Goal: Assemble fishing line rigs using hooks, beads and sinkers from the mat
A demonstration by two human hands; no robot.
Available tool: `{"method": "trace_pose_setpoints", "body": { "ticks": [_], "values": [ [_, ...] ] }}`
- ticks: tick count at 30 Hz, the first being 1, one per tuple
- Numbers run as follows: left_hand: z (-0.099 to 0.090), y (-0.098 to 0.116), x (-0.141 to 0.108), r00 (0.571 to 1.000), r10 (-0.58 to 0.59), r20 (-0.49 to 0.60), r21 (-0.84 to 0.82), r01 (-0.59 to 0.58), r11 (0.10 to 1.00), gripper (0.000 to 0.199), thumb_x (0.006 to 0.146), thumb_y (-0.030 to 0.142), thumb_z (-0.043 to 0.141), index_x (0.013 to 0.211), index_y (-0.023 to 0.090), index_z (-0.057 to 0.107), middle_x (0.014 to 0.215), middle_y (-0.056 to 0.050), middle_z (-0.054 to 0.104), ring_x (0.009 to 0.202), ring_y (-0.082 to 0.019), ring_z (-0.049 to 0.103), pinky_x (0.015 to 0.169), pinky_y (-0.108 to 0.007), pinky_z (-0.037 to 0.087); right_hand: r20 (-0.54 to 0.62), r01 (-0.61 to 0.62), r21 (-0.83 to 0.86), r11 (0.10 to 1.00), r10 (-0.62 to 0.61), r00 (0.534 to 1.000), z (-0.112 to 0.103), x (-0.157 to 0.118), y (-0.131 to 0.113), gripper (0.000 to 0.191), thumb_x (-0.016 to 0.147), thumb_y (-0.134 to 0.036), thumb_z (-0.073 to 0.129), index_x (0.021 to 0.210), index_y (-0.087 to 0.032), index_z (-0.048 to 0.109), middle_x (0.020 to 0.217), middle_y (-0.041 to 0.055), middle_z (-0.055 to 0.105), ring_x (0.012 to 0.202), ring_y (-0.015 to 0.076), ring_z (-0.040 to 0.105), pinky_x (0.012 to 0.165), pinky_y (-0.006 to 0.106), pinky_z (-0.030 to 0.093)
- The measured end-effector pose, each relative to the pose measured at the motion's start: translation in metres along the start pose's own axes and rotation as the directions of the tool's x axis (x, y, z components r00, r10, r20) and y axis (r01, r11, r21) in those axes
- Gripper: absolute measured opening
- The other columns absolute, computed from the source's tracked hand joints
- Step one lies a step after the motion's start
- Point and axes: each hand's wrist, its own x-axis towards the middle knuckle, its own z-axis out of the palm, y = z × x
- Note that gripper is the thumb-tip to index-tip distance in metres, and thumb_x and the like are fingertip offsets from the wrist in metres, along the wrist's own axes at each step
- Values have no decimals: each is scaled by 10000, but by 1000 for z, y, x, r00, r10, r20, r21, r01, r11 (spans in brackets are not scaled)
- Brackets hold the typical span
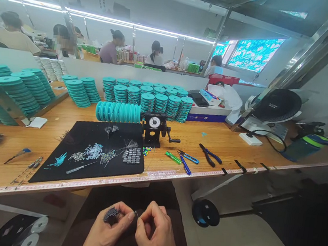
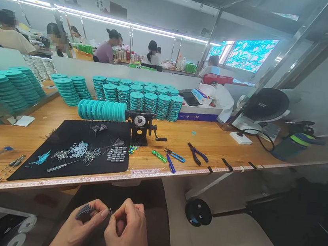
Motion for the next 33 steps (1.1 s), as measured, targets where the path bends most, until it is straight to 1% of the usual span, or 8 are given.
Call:
{"method": "trace_pose_setpoints", "body": {
  "ticks": [5, 9, 18, 26, 33],
  "values": [
    [1, -1, 0, 1000, -7, 1, -11, 7, 1000, 447, 731, 584, 690, 634, 158, 593, 599, 40, 411, 601, -131, 326, 560, -233, 292, -33, 0, -6, 1000, 0, 999, -1, -3, -2, 182, 714, -109, 505, 664, -228, 376, 605, -24, 476, 672, 177, 479, 613, 250, 375],
    [1, -3, 1, 1000, -12, -22, -39, 11, 999, 444, 723, 587, 697, 640, 162, 598, 612, 37, 421, 609, -134, 337, 566, -232, 301, -59, 16, -1, 1000, -16, 998, 0, -6, -3, 186, 691, -98, 515, 655, -226, 385, 595, -31, 467, 665, 170, 489, 598, 241, 374],
    [-1, -9, 3, 1000, -5, -6, -9, 5, 1000, 463, 726, 607, 683, 646, 158, 602, 600, 38, 423, 600, -133, 330, 562, -234, 283, -31, 11, -49, 999, -12, 999, 0, -3, -4, 183, 701, -102, 504, 659, -225, 375, 600, -30, 468, 663, 168, 487, 606, 244, 377],
    [0, -8, 3, 999, -6, -36, -27, 5, 1000, 444, 711, 593, 701, 630, 168, 601, 586, 40, 430, 585, -134, 345, 557, -228, 291, -41, -3, -17, 1000, 3, 999, 1, -5, -3, 196, 691, -99, 513, 655, -230, 371, 593, -28, 463, 670, 174, 497, 592, 241, 387],
    [1, -12, 4, 999, 20, -48, 10, -20, 1000, 477, 706, 626, 688, 606, 167, 605, 567, 33, 452, 567, -133, 365, 534, -223, 302, -50, -3, -8, 1000, 3, 999, 0, -3, -3, 179, 708, -116, 529, 648, -225, 399, 600, -19, 498, 673, 181, 497, 611, 256, 394]
  ]
}}
